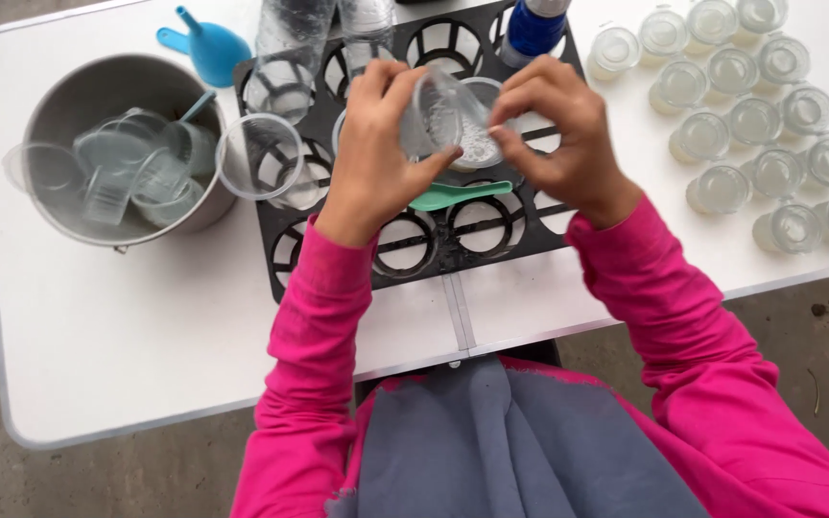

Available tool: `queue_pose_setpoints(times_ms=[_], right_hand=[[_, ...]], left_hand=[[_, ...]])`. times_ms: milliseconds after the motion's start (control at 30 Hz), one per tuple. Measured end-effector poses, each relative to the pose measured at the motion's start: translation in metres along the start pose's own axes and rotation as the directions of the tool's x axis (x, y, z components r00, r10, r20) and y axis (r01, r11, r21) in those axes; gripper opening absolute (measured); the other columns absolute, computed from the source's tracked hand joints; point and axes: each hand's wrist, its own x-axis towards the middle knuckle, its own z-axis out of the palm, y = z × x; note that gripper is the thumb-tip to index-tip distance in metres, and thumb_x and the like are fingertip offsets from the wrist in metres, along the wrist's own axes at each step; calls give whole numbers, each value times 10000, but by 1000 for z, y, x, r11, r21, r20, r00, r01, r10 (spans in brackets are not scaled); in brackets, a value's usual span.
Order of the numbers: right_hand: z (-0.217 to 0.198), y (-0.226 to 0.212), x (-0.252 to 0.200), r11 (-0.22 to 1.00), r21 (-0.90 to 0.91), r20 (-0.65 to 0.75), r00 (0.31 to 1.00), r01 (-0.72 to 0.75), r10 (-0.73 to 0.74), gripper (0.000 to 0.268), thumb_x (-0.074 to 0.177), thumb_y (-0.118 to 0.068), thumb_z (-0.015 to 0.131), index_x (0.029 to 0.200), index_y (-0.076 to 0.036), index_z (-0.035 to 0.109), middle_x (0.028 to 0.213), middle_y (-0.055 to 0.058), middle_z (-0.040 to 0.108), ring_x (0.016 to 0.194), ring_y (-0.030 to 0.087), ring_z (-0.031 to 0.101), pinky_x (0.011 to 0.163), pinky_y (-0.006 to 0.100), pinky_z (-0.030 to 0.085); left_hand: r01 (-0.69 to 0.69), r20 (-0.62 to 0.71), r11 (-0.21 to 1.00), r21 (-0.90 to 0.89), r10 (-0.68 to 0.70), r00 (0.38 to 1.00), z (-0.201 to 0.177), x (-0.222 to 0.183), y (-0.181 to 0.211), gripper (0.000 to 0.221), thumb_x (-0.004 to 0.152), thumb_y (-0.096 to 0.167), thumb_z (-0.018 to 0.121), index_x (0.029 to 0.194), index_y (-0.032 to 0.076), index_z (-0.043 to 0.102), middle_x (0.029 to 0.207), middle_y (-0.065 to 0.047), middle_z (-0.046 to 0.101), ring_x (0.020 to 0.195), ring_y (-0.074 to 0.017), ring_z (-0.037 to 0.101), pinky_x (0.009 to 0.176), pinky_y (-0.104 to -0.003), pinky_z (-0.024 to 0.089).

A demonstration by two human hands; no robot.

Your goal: Filling small plastic containers with a white substance using a spoon and sealing them with lids

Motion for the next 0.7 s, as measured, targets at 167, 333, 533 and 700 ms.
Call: queue_pose_setpoints(times_ms=[167, 333, 533, 700], right_hand=[[46, -46, 24, 991, -29, 44, 991, 129, -128, 151, 1052, -156, 657, 1139, -32, 656, 1086, 156, 602, 983, 314, 571, 925, 441, 433], [60, -62, 10, 992, 120, 31, 999, 27, -31, 179, 1049, -127, 611, 1161, 11, 627, 1121, 187, 584, 1033, 316, 595, 919, 406, 511], [55, -61, -25, 981, 145, 7, 992, -126, 126, 165, 1037, -114, 583, 1132, 19, 608, 1082, 173, 605, 1003, 286, 594, 916, 379, 511], [48, -60, -55, 961, 143, 7, 971, -239, 240, 128, 1030, -66, 574, 1140, -9, 604, 1063, 123, 602, 985, 243, 578, 956, 354, 481]], left_hand=[[93, -269, 976, -196, -145, 952, -45, -57, -4, 587, 883, 379, 856, 1303, 58, 601, 1244, -137, 625, 1173, -299, 618, 1024, -404, 501], [239, -400, 940, -245, -323, 858, -96, -107, -46, 525, 888, 211, 903, 1263, 66, 566, 1150, -97, 666, 989, -196, 641, 867, -296, 534], [390, -549, 875, -287, -484, 682, -141, -141, -128, 410, 972, 355, 839, 1216, 127, 602, 1136, -47, 602, 1018, -168, 580, 821, -284, 492], [405, -525, 890, -211, -453, 721, -144, -126, -182, 623, 975, 409, 914, 1297, 86, 489, 1078, -135, 681, 927, -192, 662, 781, -298, 551]])
